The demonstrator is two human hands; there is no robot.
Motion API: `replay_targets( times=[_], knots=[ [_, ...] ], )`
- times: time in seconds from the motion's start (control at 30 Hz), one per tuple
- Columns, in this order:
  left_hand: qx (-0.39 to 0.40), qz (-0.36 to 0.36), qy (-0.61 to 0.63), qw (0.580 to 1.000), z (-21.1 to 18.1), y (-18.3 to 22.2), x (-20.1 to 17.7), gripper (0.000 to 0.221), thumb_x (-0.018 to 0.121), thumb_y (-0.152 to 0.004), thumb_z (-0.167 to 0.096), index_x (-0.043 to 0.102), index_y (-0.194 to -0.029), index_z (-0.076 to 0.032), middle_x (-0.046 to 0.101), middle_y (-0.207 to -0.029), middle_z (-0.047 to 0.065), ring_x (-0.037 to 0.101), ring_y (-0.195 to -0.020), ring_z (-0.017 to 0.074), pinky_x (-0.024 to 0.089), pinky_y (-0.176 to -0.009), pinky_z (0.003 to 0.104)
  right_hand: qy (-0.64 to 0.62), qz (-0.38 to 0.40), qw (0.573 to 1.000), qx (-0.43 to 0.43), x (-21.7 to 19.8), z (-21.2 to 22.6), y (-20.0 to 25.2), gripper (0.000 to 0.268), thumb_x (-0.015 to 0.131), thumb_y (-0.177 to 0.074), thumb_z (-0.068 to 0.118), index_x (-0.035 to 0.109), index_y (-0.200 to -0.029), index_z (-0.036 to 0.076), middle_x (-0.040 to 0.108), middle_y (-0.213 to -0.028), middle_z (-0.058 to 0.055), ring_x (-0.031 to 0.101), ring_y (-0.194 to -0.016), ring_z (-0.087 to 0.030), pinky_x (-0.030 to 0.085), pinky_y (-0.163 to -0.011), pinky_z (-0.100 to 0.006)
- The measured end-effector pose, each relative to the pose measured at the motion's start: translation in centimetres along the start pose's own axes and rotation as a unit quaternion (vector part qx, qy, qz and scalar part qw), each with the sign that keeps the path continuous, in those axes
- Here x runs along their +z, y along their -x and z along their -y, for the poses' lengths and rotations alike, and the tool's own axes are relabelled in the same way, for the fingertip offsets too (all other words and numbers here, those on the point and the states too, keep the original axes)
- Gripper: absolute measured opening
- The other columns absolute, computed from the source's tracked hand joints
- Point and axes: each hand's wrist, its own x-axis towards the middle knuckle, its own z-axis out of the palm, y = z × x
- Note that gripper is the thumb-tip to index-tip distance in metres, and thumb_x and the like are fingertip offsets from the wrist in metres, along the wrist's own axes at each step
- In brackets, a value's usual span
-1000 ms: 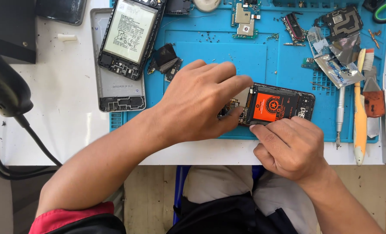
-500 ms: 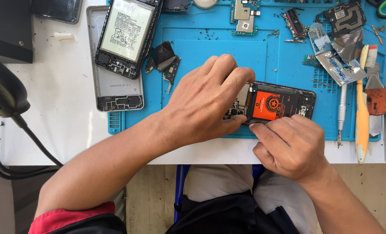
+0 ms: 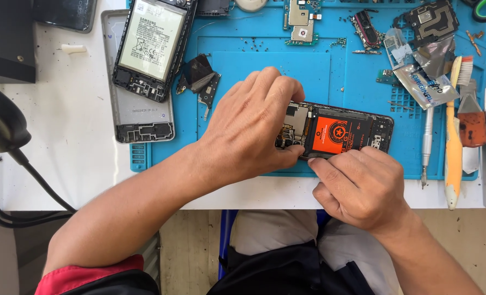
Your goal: Repairing a smartphone by manipulating internal components like the battery and motherboard on a workbench.
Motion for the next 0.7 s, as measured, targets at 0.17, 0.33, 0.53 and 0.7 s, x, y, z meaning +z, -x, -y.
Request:
replay_targets(
  times=[0.17,0.33,0.53,0.7],
  knots=[
    [0.001,-0.008,-0.018,1.000,-0.4,0.1,-0.1,0.072,0.095,-0.062,-0.035,0.050,-0.111,-0.007,0.051,-0.098,0.009,0.050,-0.080,0.0305,0.041,-0.064,0.044,-0.004,0.001,1.000,-0.001,-0.1,0.0,-0.2,0.027,0.054,-0.080,-0.007,0.076,-0.093,0.001,0.058,-0.073,-0.007,0.046,-0.053,-0.027,0.030,-0.049,-0.038],
    [-0.008,-0.019,-0.029,0.999,-0.7,0.3,0.3,0.071,0.093,-0.061,-0.033,0.051,-0.111,-0.007,0.052,-0.100,0.010,0.052,-0.081,0.0320,0.040,-0.064,0.044,-0.009,0.005,1.000,-0.001,0.1,0.0,0.1,0.027,0.054,-0.080,-0.005,0.076,-0.094,0.001,0.060,-0.076,-0.008,0.048,-0.055,-0.027,0.033,-0.050,-0.039],
    [0.007,-0.044,-0.033,0.998,-0.9,0.4,0.7,0.058,0.081,-0.061,-0.023,0.053,-0.109,-0.007,0.052,-0.096,0.009,0.051,-0.079,0.0302,0.039,-0.062,0.043,-0.004,0.006,1.000,0.007,0.1,0.1,0.0,0.029,0.054,-0.080,-0.007,0.077,-0.095,0.001,0.058,-0.075,-0.008,0.047,-0.054,-0.027,0.032,-0.049,-0.039],
    [0.016,-0.045,-0.049,0.998,-0.8,0.4,0.9,0.061,0.082,-0.060,-0.025,0.053,-0.111,-0.007,0.053,-0.098,0.010,0.053,-0.080,0.0308,0.040,-0.063,0.043,-0.004,0.005,1.000,-0.002,0.1,0.1,0.0,0.027,0.054,-0.081,-0.006,0.077,-0.095,0.000,0.059,-0.074,-0.009,0.048,-0.055,-0.027,0.032,-0.049,-0.039]
  ],
)
